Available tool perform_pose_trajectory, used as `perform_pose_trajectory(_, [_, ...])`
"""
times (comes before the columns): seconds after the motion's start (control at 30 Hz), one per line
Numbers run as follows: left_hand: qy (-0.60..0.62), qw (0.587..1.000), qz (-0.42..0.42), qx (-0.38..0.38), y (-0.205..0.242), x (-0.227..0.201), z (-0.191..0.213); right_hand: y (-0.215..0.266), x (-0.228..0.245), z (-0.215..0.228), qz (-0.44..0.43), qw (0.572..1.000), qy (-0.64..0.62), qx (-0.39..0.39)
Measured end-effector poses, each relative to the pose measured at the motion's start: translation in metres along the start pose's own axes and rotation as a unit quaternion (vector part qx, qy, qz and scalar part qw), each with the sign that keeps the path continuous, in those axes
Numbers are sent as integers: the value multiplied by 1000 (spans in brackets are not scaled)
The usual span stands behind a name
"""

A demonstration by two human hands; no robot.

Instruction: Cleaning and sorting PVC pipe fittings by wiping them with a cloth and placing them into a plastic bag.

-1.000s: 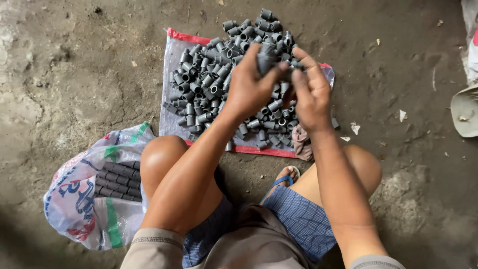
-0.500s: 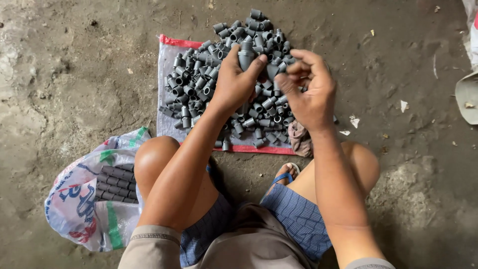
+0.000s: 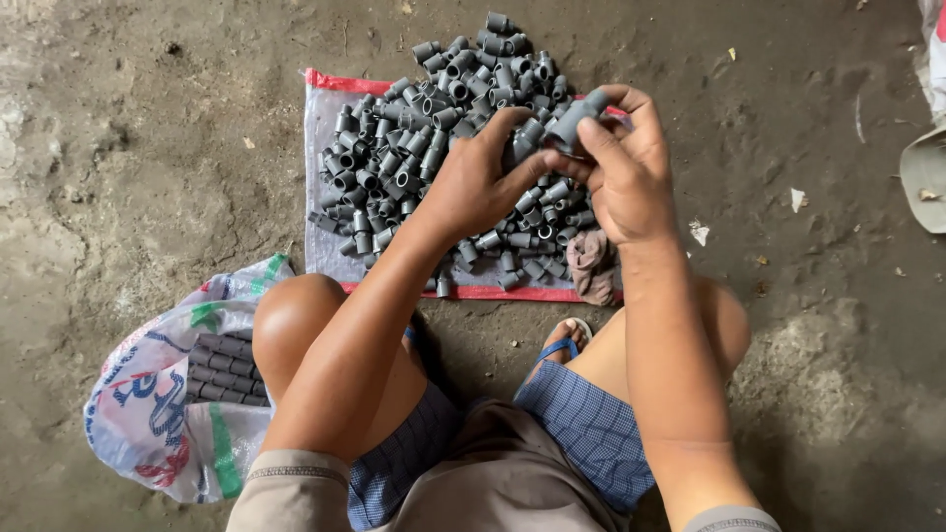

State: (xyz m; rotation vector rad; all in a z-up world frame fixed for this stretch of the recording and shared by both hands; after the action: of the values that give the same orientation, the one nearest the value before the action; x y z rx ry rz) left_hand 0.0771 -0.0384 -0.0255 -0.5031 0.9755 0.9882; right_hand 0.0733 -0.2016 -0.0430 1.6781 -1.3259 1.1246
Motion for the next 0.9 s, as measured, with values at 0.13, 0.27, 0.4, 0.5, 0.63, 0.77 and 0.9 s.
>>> perform_pose_trajectory(0.13, [-5,999,-11,32,0,9,-5,3,-2,-19,44,995,87,28])
perform_pose_trajectory(0.27, [-72,996,-49,-9,-4,14,0,5,12,-26,158,977,142,-15])
perform_pose_trajectory(0.4, [-67,996,-51,-10,-2,6,-3,3,18,-33,169,971,170,9])
perform_pose_trajectory(0.5, [-92,995,-25,15,-2,19,-10,1,14,-37,104,964,239,49])
perform_pose_trajectory(0.63, [-71,997,-13,20,4,15,-1,0,15,-29,103,948,291,75])
perform_pose_trajectory(0.77, [-25,999,33,-16,7,10,12,-10,-3,-9,46,957,287,15])
perform_pose_trajectory(0.9, [176,981,59,-55,5,10,21,-34,-57,49,15,901,421,-103])
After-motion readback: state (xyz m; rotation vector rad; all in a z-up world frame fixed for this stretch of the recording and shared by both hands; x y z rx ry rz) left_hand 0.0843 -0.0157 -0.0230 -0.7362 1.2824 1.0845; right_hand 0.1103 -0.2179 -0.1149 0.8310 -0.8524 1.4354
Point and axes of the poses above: each hand's wrist, its own y-axis away from the middle knuckle, its own z-axis out of the back of the hand, x = y × z, the point moved 8 cm from there along -y, towards the middle knuckle, and after that the axes turned 12 degrees about x, right-handed, at the moved point
